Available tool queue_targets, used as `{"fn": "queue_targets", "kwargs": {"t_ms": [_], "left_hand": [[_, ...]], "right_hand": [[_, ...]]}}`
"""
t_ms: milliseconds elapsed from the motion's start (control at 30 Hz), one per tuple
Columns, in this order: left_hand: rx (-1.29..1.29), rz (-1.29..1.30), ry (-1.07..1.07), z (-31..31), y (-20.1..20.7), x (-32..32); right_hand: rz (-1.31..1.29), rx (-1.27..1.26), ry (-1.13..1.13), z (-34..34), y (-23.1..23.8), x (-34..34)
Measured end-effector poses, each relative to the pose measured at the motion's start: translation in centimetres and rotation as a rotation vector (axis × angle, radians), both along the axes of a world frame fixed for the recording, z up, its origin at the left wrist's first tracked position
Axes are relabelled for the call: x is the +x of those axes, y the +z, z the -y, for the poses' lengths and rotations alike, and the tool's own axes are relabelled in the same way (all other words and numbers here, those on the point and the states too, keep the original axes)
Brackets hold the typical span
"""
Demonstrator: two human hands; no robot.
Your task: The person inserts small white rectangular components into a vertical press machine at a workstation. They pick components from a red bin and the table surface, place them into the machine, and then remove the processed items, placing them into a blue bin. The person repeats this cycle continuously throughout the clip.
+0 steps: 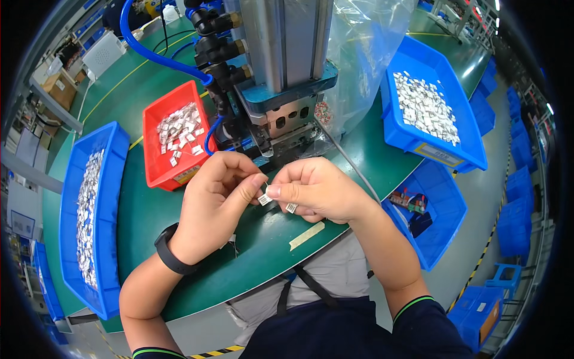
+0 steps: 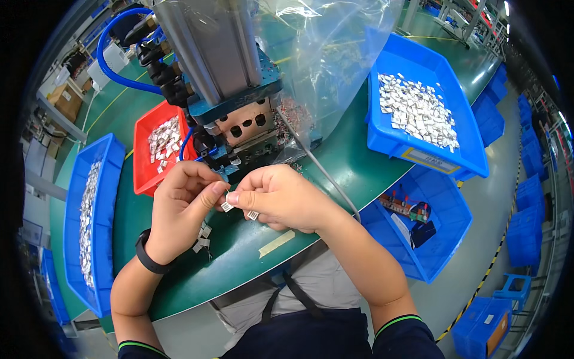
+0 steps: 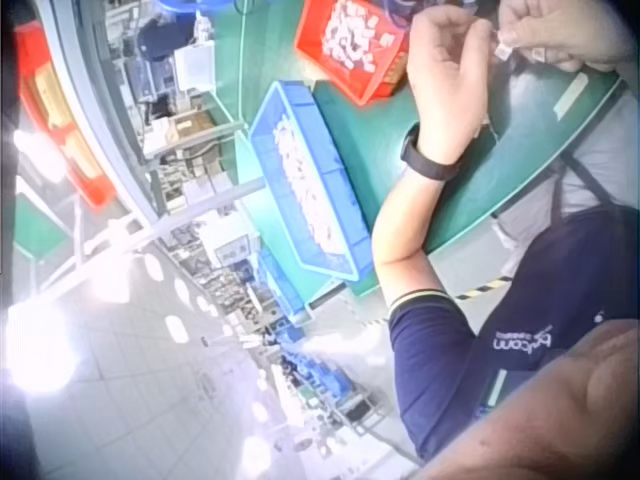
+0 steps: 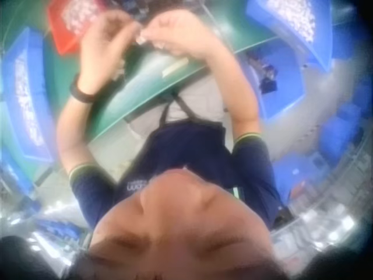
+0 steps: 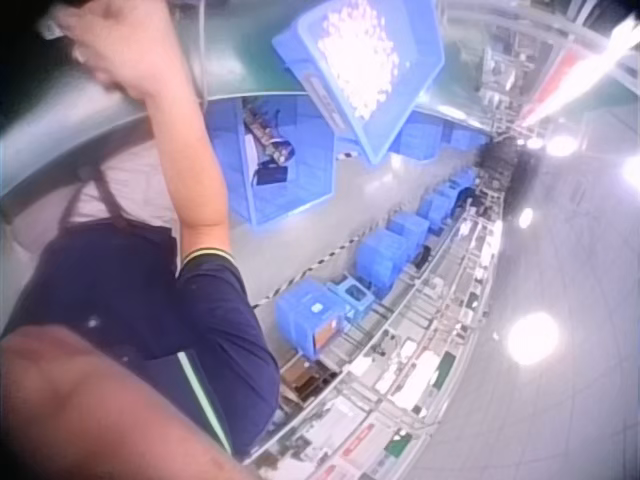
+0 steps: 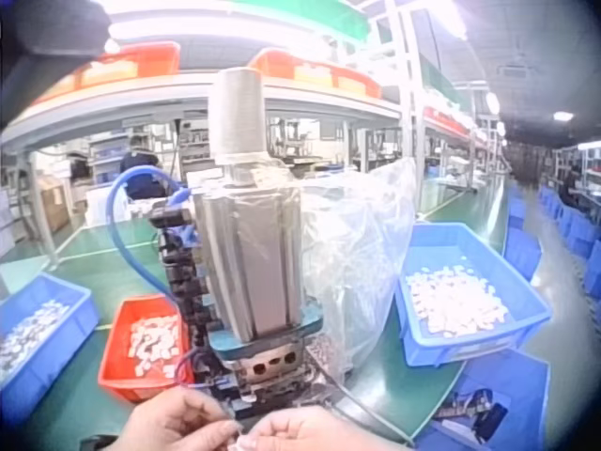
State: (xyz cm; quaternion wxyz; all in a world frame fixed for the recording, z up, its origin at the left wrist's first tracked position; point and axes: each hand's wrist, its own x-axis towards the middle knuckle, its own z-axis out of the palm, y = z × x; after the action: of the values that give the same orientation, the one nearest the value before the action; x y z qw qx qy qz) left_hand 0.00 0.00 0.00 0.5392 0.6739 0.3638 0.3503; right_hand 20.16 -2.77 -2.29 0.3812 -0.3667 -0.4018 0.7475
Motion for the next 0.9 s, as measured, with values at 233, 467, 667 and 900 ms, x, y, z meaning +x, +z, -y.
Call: {"fn": "queue_targets", "kwargs": {"t_ms": [233, 467, 667, 900], "left_hand": [[0.08, -0.059, 0.074, 0.8, 0.4, 0.0], [0.719, -0.699, -0.112, 3.3, 1.0, -4.9], [0.823, -0.795, -0.144, 4.8, 0.1, -5.1], [0.889, -0.827, -0.132, 4.7, -0.2, -4.6]], "right_hand": [[-0.03, -0.006, -0.05, 0.0, 0.3, 0.8], [-0.029, 0.039, -0.376, -0.2, 0.8, 1.1], [-0.002, 0.102, -0.501, -0.9, 0.4, 0.5], [-0.026, 0.074, -0.486, -1.2, 0.4, 0.4]]}}
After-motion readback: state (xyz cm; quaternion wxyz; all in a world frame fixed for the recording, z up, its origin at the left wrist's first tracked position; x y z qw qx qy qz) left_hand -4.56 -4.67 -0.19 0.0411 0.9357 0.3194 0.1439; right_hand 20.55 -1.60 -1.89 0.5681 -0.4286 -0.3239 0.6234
